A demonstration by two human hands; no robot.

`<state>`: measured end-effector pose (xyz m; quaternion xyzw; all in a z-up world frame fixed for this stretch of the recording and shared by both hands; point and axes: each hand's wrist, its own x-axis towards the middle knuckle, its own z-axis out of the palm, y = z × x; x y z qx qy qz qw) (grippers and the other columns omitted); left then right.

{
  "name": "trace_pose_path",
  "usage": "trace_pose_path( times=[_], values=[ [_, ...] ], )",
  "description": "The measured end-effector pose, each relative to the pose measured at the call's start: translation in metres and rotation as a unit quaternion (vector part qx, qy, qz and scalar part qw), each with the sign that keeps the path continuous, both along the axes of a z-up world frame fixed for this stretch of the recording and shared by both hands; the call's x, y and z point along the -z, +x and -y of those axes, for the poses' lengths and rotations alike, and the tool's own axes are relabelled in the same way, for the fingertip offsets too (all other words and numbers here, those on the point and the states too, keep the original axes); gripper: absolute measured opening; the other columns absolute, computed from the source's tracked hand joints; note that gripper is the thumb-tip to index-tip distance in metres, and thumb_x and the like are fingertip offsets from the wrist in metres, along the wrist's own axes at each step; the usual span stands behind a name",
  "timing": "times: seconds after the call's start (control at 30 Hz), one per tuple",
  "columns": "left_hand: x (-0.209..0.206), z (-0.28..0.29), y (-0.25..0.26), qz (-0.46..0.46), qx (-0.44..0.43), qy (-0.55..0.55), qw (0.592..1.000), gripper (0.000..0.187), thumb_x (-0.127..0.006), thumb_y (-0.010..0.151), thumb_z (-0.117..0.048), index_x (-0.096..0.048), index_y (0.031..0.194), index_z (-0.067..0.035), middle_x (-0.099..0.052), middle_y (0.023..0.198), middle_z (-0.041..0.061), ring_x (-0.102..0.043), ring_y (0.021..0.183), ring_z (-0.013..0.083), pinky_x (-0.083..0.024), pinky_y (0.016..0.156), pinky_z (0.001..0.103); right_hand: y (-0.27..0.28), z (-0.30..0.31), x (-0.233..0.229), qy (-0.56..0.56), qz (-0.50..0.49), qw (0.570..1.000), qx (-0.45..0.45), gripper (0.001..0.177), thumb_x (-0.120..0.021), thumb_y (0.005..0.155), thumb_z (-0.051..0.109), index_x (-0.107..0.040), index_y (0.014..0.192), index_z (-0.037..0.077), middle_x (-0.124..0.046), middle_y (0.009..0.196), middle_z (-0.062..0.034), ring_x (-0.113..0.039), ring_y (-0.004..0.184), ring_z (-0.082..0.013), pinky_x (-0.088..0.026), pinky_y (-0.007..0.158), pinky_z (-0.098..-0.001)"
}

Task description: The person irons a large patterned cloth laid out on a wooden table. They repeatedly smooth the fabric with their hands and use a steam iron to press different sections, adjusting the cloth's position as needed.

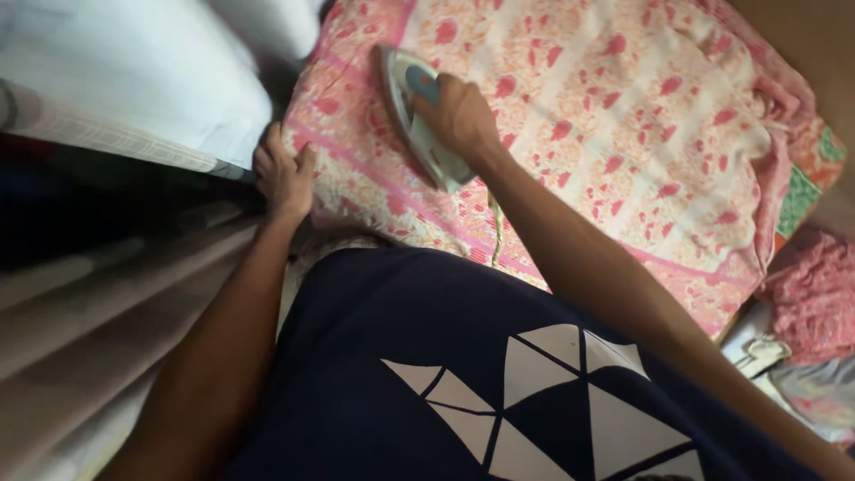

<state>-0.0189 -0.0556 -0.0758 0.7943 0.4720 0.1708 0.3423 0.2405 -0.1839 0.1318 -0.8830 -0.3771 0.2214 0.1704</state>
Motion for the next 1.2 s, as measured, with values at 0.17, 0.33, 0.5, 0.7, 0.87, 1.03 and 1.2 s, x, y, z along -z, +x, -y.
trace_pose_path(
  times=[0.17,0.33,0.5,0.7,0.87,1.03,1.2],
  values=[
    [-0.010,-0.002,-0.011,0.198,-0.026,-0.160,0.967,0.085,-0.084,0.092,-0.035,-0.035,0.151,0.001,-0.056,0.142,0.022,-0.057,0.130,0.0335,-0.044,0.111,0.042,0.032,-0.048,0.033,0.055,0.023,0.998,-0.016,0.049,-0.072,0.089,0.043,-0.071,0.100,-0.005,-0.072,0.084,-0.0290,-0.076,0.075,-0.0382,-0.060,0.066,-0.0457],
    [-0.040,-0.030,-0.003,0.203,-0.075,-0.382,0.899,0.075,-0.083,0.072,-0.021,-0.049,0.136,-0.002,-0.065,0.123,0.013,-0.063,0.110,0.0239,-0.050,0.095,0.037,0.031,-0.072,0.011,0.032,-0.091,0.995,0.013,0.056,-0.067,0.090,0.043,-0.060,0.111,-0.009,-0.074,0.084,-0.0259,-0.075,0.066,-0.0355,-0.059,0.055,-0.0462],
    [-0.025,-0.048,-0.003,0.212,-0.106,-0.400,0.885,0.045,-0.079,0.085,-0.034,-0.067,0.119,-0.006,-0.072,0.115,0.004,-0.066,0.107,0.0157,-0.049,0.094,0.031,0.032,-0.058,-0.001,-0.039,-0.016,0.978,-0.203,0.050,-0.070,0.094,0.041,-0.067,0.114,-0.004,-0.072,0.092,-0.0265,-0.074,0.078,-0.0337,-0.059,0.070,-0.0453],
    [-0.008,-0.063,0.004,0.208,-0.149,-0.309,0.916,0.040,-0.086,0.080,-0.030,-0.068,0.105,-0.005,-0.069,0.095,0.004,-0.061,0.083,0.0160,-0.048,0.074,0.033,-0.002,-0.016,-0.010,-0.090,-0.032,0.944,-0.317,0.048,-0.070,0.090,0.040,-0.067,0.119,0.002,-0.073,0.097,-0.0258,-0.073,0.087,-0.0372,-0.057,0.081,-0.0471],
    [0.002,-0.092,0.017,0.191,-0.074,-0.272,0.940,0.023,-0.086,0.086,-0.020,-0.073,0.095,-0.004,-0.073,0.087,0.005,-0.066,0.075,0.0148,-0.052,0.069,0.030,-0.033,0.010,-0.031,-0.098,-0.041,0.948,-0.301,0.048,-0.072,0.091,0.044,-0.068,0.114,0.002,-0.073,0.095,-0.0257,-0.072,0.087,-0.0398,-0.056,0.082,-0.0493],
    [0.002,-0.102,0.026,0.226,-0.197,-0.237,0.924,0.024,-0.085,0.076,-0.003,-0.066,0.090,-0.007,-0.070,0.082,0.002,-0.068,0.069,0.0132,-0.056,0.062,0.029,-0.055,0.011,-0.048,-0.147,0.000,0.967,-0.209,0.055,-0.072,0.086,0.048,-0.067,0.124,0.009,-0.074,0.094,-0.0231,-0.073,0.083,-0.0404,-0.056,0.078,-0.0513],
    [0.006,-0.087,0.027,0.262,-0.260,-0.267,0.890,0.025,-0.085,0.079,-0.001,-0.064,0.091,-0.008,-0.066,0.076,0.002,-0.062,0.063,0.0130,-0.049,0.055,0.030,-0.062,0.000,-0.033,-0.080,-0.003,0.986,-0.145,0.052,-0.074,0.087,0.048,-0.070,0.120,0.008,-0.074,0.095,-0.0257,-0.074,0.083,-0.0402,-0.058,0.076,-0.0510]
  ],
)
